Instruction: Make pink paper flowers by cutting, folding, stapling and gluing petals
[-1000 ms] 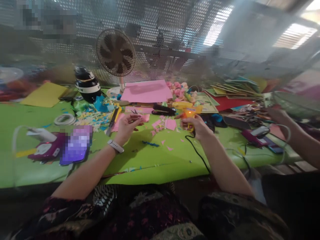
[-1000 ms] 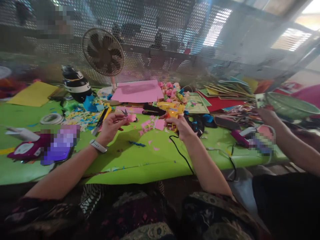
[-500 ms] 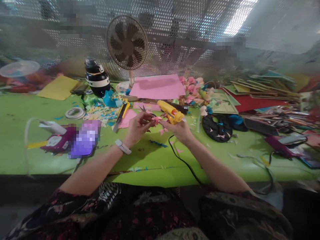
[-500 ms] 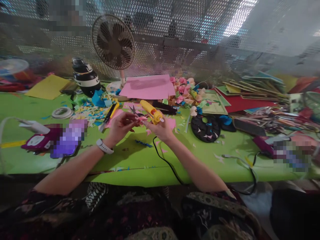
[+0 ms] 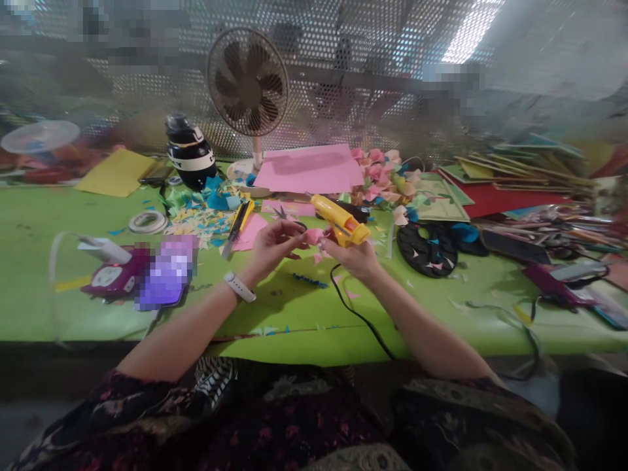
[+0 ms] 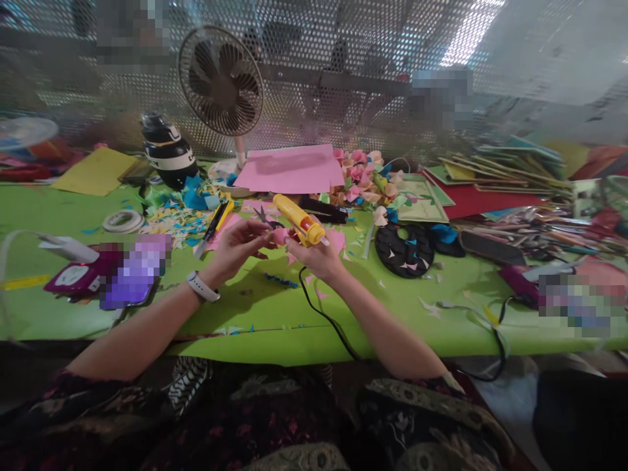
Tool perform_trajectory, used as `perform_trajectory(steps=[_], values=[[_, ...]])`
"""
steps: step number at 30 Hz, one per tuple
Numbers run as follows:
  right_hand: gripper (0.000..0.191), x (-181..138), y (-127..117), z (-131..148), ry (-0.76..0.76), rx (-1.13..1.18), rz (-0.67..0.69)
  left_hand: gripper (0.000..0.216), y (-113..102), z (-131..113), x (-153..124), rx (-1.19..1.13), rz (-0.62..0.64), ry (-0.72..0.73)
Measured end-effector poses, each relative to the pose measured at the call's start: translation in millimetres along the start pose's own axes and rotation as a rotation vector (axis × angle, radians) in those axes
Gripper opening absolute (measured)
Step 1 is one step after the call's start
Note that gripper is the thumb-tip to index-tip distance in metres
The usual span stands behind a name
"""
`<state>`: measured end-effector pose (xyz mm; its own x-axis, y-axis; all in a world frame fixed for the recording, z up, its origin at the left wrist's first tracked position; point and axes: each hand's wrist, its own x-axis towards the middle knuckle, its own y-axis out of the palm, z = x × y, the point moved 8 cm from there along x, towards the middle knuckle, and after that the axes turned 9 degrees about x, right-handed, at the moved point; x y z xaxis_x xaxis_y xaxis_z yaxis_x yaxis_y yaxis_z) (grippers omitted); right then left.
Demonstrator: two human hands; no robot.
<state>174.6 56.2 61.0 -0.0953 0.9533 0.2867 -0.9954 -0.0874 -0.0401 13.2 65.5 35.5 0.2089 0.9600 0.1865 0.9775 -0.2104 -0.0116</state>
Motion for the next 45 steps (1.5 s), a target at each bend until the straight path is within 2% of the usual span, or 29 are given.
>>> perform_trajectory(steps=[5, 13, 18, 25, 33, 40, 45], values=[[0.034, -3, 6, 4, 0.005, 0.004, 0.032, 0.036, 9, 11, -1, 0.008, 0.152, -0.129], [0.033, -7, 3, -1, 0.030, 0.086, -0.024, 0.033, 9, 14, -1, -0.066, 0.118, -0.139], [0.034, -5, 3, 1, 0.031, 0.139, -0.034, 0.037, 2, 9, -1, -0.063, 0.044, -0.104], [0.038, -1, 3, -11, 0.084, 0.116, -0.021, 0.043, -3, 2, 2, -0.077, -0.039, 0.054], [0.038, -6, 2, 3, -0.007, 0.080, -0.027, 0.034, -15, -2, 5, -0.004, -0.131, 0.143], [0.037, -17, 11, 1, -0.017, 0.017, 0.067, 0.031, -28, 3, 9, 0.007, -0.251, 0.143], [0.039, -19, 17, -2, 0.017, 0.003, 0.130, 0.032, -31, 2, 11, -0.024, -0.273, 0.151]])
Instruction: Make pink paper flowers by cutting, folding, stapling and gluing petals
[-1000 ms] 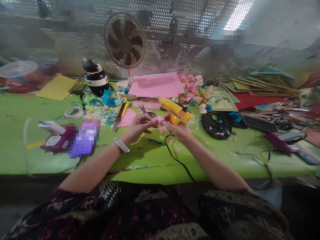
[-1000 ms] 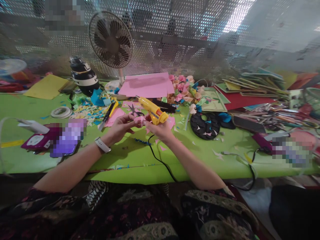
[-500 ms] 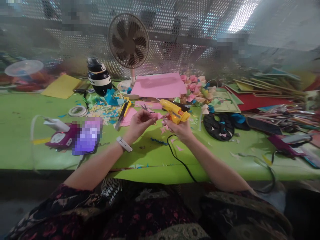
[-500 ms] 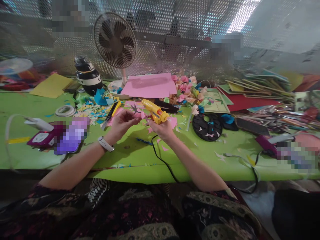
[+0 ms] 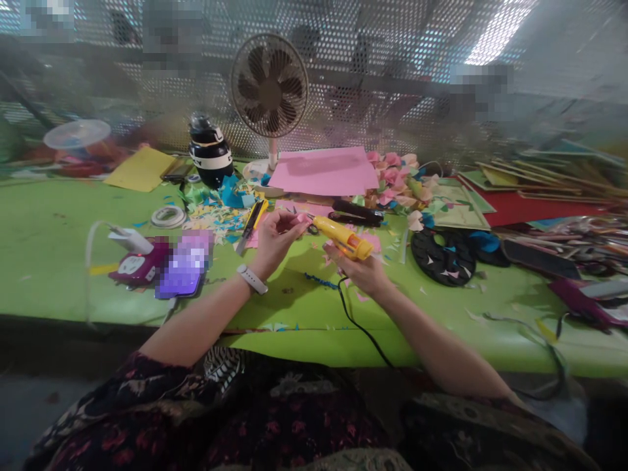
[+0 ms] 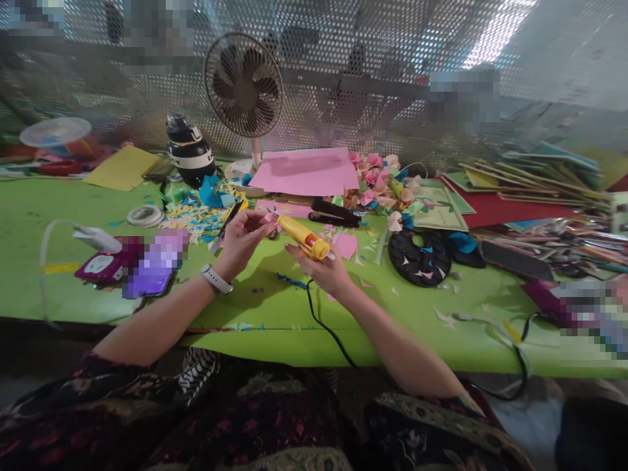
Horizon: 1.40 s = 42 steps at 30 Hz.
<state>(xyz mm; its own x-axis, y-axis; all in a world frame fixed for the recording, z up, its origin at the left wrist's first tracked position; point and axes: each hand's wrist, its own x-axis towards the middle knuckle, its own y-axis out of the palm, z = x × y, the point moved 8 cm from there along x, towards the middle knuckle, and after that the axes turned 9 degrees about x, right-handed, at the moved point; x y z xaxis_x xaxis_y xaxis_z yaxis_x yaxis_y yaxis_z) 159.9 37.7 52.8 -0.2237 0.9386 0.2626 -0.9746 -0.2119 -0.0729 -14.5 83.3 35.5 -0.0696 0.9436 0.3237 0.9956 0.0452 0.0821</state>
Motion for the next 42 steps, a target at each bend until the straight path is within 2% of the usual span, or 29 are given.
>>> perform_trajectory(steps=[5, 15, 23, 42], values=[[0.045, 0, -2, -4, 0.058, -0.013, -0.014, 0.035, 1, 1, 1, -0.045, 0.020, 0.003], [0.048, 0, -6, -10, 0.082, -0.062, -0.052, 0.033, 1, 2, 2, -0.061, 0.006, 0.057], [0.051, 0, -4, -4, 0.094, -0.059, -0.048, 0.036, 2, -2, 0, -0.044, 0.023, 0.068], [0.048, 0, -4, -9, 0.096, -0.044, -0.032, 0.036, 4, -3, -1, -0.039, 0.037, 0.063]])
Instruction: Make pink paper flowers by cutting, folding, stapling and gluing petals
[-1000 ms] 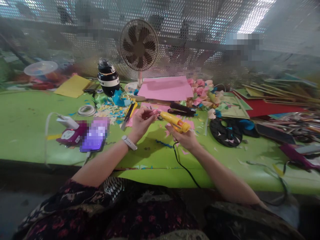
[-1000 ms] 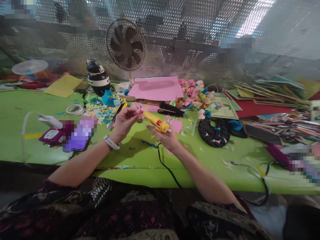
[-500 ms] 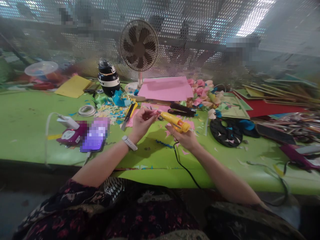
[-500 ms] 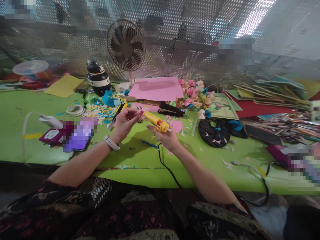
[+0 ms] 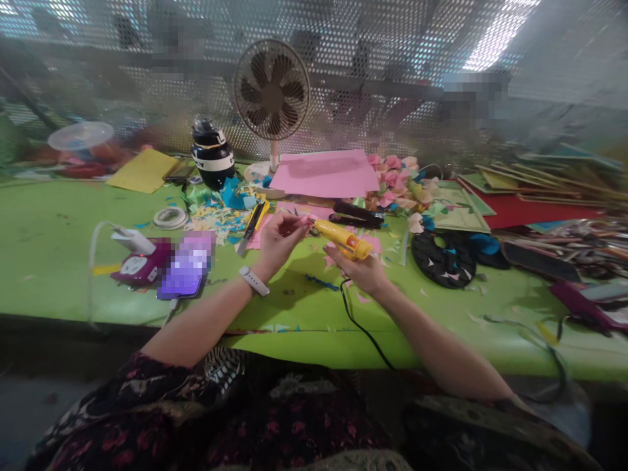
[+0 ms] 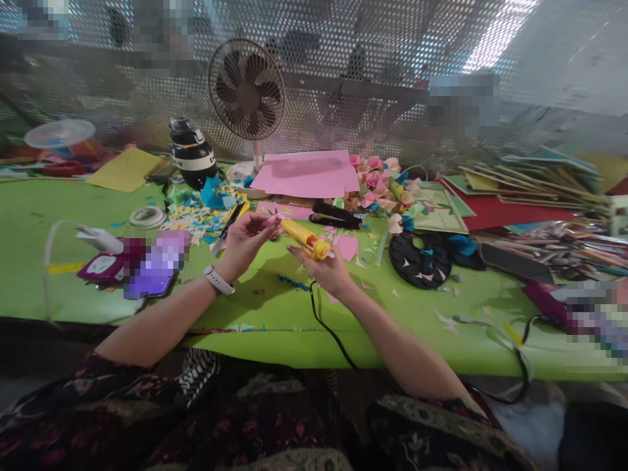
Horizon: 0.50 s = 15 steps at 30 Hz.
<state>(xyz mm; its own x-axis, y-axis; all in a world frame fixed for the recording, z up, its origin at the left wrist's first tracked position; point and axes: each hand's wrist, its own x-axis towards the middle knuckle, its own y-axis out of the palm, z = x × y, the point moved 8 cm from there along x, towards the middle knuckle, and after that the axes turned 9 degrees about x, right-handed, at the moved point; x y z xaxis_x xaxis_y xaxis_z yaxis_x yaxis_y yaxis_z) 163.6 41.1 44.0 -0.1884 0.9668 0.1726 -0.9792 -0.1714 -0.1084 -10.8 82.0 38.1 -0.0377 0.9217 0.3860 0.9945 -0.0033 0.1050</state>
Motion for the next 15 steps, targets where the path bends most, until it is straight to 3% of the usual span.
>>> perform_trajectory(steps=[15], values=[[0.054, 0.3, 0.8, 4.4, 0.008, -0.029, -0.012, 0.036, -0.3, -0.7, 0.4, 0.005, -0.003, 0.003]])
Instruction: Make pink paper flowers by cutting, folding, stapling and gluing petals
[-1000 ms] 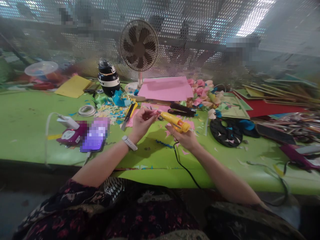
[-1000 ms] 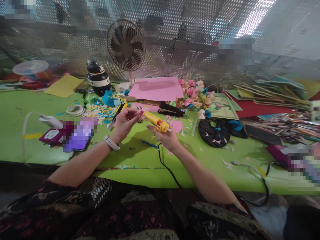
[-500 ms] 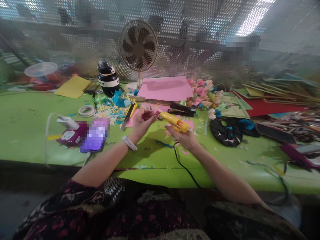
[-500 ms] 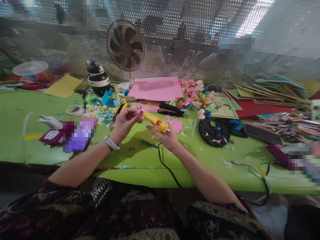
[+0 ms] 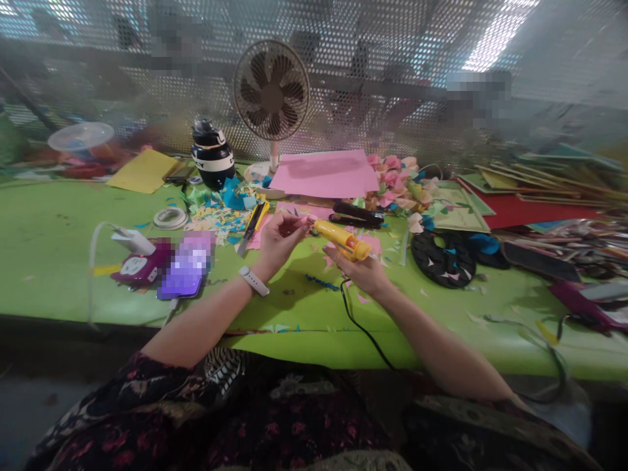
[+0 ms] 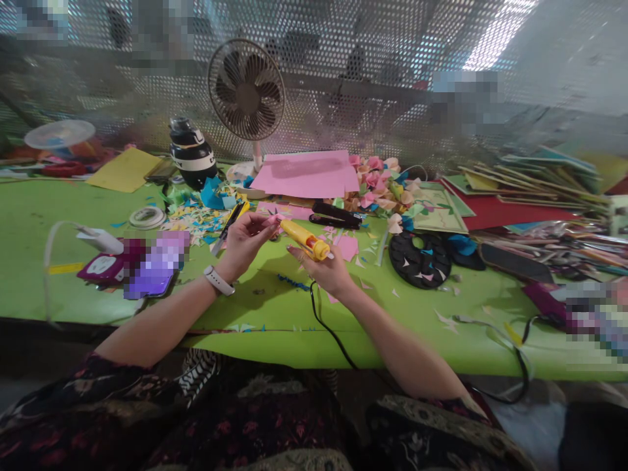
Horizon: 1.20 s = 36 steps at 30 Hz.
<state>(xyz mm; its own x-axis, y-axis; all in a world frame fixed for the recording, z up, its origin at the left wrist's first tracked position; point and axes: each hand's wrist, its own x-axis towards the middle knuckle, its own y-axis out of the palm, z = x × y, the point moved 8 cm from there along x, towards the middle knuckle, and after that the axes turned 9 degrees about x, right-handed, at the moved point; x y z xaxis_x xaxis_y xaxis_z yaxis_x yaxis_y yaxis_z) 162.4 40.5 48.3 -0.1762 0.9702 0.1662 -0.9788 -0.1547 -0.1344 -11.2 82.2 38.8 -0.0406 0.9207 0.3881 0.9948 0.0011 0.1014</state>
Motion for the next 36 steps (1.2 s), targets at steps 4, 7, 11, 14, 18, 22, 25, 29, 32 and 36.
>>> perform_trajectory(steps=[4, 7, 11, 14, 18, 22, 25, 29, 32, 36], values=[[0.056, 0, 0, 0, 0.005, 0.001, -0.007, 0.036, 0, -1, 0, 0.000, -0.001, -0.001], [0.055, 0, 0, -1, 0.002, -0.012, -0.003, 0.036, 0, 0, -1, 0.002, 0.007, -0.010], [0.052, 0, 0, -2, 0.006, 0.009, -0.001, 0.035, 0, -1, -1, 0.018, 0.003, 0.000], [0.053, 0, 1, 0, 0.005, 0.031, -0.006, 0.032, -1, -3, -1, 0.036, -0.003, 0.015], [0.053, 0, 1, -1, -0.004, 0.021, -0.005, 0.029, -3, -5, -1, 0.055, -0.016, 0.022], [0.046, 0, -4, 3, -0.057, -0.042, 0.029, 0.027, -7, 0, 1, 0.023, -0.046, -0.026], [0.040, -1, -18, 13, -0.084, -0.071, -0.008, 0.024, -9, 4, 3, -0.020, -0.067, -0.052], [0.043, -4, -47, 29, -0.076, -0.130, -0.037, 0.022, -8, 9, 4, -0.054, -0.055, -0.083], [0.043, -7, -72, 36, -0.101, -0.310, 0.023, 0.027, -7, 11, 4, -0.069, -0.056, -0.116], [0.045, -15, -130, 23, -0.074, -0.730, -0.134, 0.030, -6, 13, 4, -0.055, -0.041, -0.159]])
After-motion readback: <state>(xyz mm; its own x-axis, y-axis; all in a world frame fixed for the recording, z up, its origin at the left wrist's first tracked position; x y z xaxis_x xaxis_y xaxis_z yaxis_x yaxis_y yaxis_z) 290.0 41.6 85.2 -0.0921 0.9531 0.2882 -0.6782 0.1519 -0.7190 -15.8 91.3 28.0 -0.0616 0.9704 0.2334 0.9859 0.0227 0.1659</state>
